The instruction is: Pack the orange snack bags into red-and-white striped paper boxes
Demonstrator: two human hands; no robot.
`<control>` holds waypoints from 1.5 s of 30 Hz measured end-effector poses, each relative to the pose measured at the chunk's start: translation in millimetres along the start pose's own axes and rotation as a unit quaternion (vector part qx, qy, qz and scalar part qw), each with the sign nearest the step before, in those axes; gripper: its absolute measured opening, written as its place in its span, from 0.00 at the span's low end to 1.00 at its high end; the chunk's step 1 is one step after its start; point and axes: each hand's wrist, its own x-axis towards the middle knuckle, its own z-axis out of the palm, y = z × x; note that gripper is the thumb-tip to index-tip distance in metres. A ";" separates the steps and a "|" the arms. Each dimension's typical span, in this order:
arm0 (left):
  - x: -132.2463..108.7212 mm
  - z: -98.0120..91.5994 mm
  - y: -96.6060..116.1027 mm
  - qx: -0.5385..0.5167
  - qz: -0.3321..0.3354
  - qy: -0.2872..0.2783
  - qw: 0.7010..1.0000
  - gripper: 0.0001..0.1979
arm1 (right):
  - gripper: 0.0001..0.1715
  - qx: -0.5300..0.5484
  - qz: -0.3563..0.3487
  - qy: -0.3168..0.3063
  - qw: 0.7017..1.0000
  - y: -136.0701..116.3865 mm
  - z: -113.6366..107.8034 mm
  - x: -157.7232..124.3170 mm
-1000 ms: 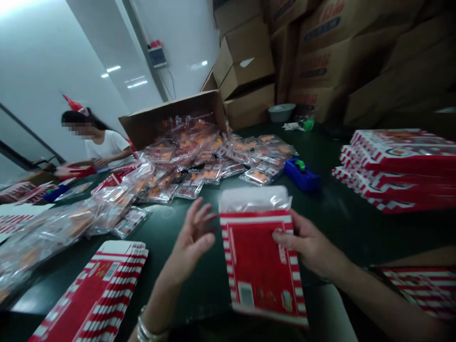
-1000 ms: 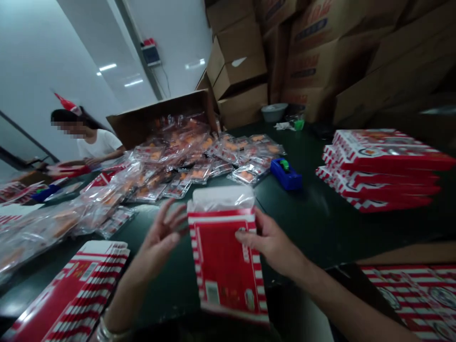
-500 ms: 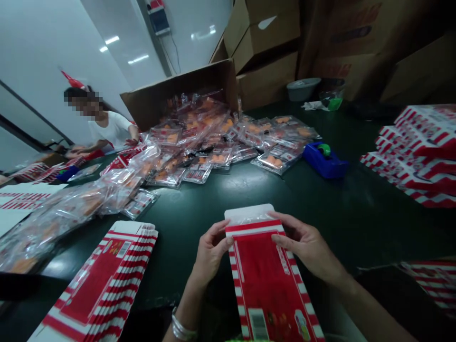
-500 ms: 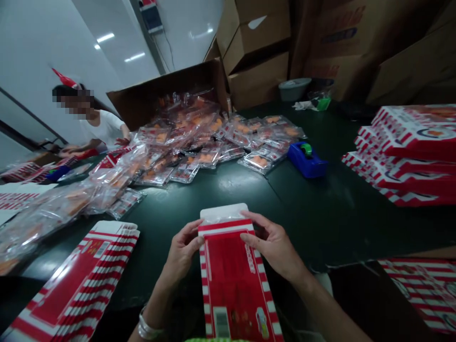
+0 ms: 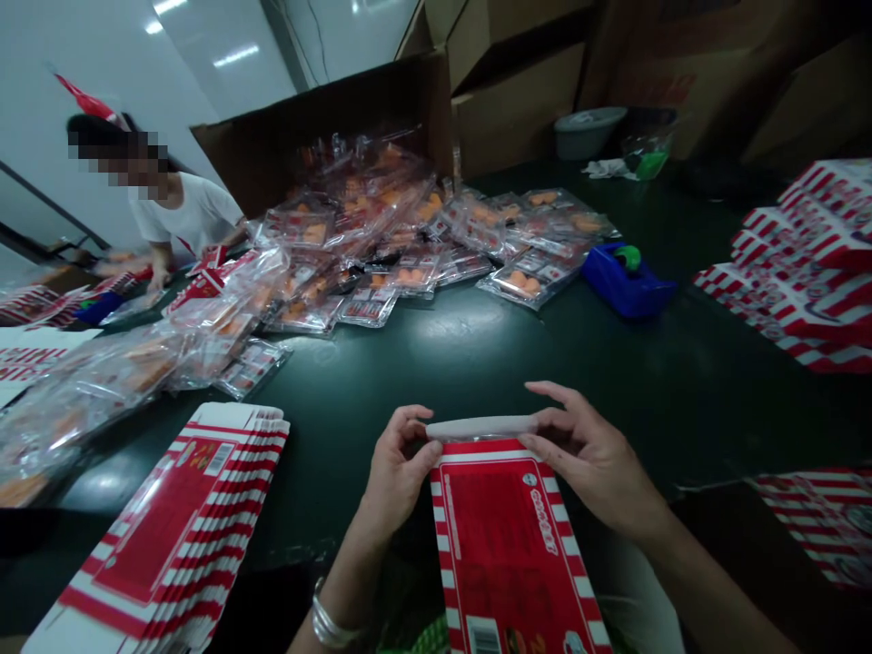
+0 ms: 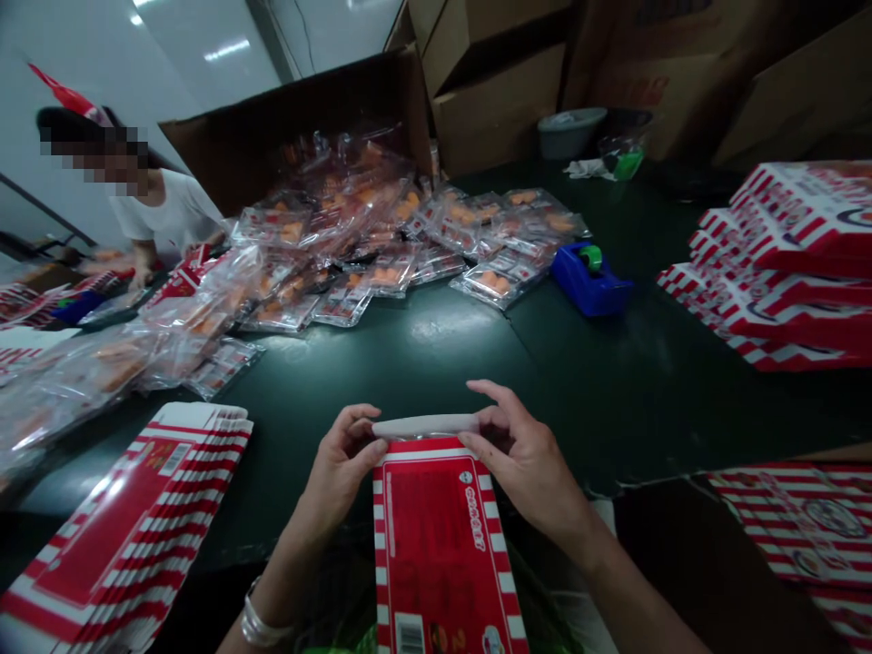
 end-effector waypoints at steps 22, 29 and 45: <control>19.5 24.3 53.4 0.195 0.087 -0.226 0.950 0.10 | 0.13 0.007 0.026 -0.073 0.997 -38.2 -21.7 -6.2; -1.5 21.4 39.3 0.074 0.026 -0.119 0.990 0.10 | 0.08 -0.030 -0.044 0.069 0.996 -16.1 -12.4 -41.9; -23.2 27.6 17.0 0.061 0.035 -0.106 0.992 0.11 | 0.26 0.047 -0.078 -0.002 0.996 -11.4 -9.7 -52.0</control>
